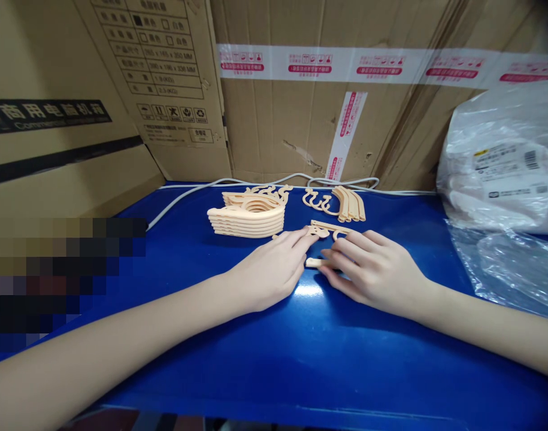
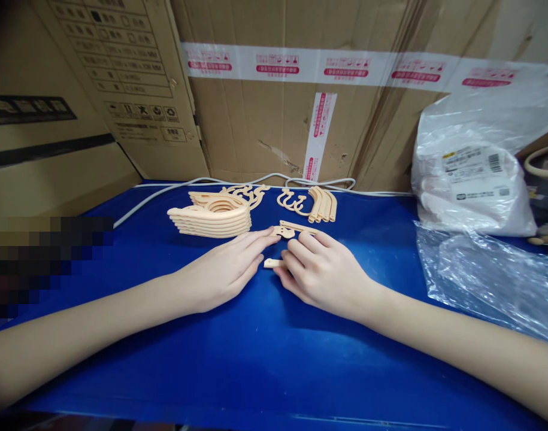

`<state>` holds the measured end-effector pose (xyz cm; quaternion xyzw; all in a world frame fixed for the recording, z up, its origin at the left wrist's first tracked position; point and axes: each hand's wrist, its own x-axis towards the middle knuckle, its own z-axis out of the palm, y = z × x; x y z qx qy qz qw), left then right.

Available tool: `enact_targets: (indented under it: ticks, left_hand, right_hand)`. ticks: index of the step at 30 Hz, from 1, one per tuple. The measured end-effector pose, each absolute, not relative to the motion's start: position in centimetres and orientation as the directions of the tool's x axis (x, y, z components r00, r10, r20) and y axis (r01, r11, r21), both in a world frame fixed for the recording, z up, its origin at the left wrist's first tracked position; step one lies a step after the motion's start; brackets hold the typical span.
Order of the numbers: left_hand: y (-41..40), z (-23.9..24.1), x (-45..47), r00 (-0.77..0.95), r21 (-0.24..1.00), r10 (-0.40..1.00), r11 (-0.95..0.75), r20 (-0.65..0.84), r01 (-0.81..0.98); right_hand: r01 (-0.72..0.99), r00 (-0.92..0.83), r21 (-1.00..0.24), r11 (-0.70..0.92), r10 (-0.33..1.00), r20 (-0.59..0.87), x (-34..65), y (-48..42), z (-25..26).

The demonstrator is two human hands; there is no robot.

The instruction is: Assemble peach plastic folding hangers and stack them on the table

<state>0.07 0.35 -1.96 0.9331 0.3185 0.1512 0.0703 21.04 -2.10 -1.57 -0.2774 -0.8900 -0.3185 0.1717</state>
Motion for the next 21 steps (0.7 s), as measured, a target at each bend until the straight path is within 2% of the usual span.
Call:
enact_targets:
  ticks: [3,7,9,13,15,21]
  left_hand:
    - [0.34,-1.98,0.10,0.748,0.215,0.626,-0.779,0.221,0.589]
    - [0.33,-2.09,0.03,0.752,0.187,0.621,-0.783,0.220,0.593]
    - [0.33,-2.11,-0.02,0.750,0.188,0.621,-0.784,0.228,0.591]
    - [0.32,-2.00,-0.04,0.753,0.208,0.606,-0.795,0.257,0.569]
    - [0.32,-1.93,-0.02,0.756,0.214,0.602,-0.798,0.258,0.563]
    - [0.37,-1.85,0.07,0.742,0.193,0.618,-0.787,0.260,0.587]
  right_hand:
    - [0.604,-0.794,0.490,0.628,0.419,0.441,20.88,-2.01,-1.68]
    - [0.575,-0.815,0.457,0.679,0.424,0.395,20.99,-1.62,-2.01]
    - [0.567,-0.814,0.400,0.720,0.417,0.404,21.14,-1.49,-2.15]
    - [0.578,-0.772,0.198,0.792,0.452,0.448,21.55,-1.55,-2.28]
    - [0.583,-0.759,0.149,0.799,0.470,0.450,21.71,-1.64,-2.30]
    - [0.583,-0.771,0.160,0.797,0.480,0.417,21.79,-1.71,-2.26]
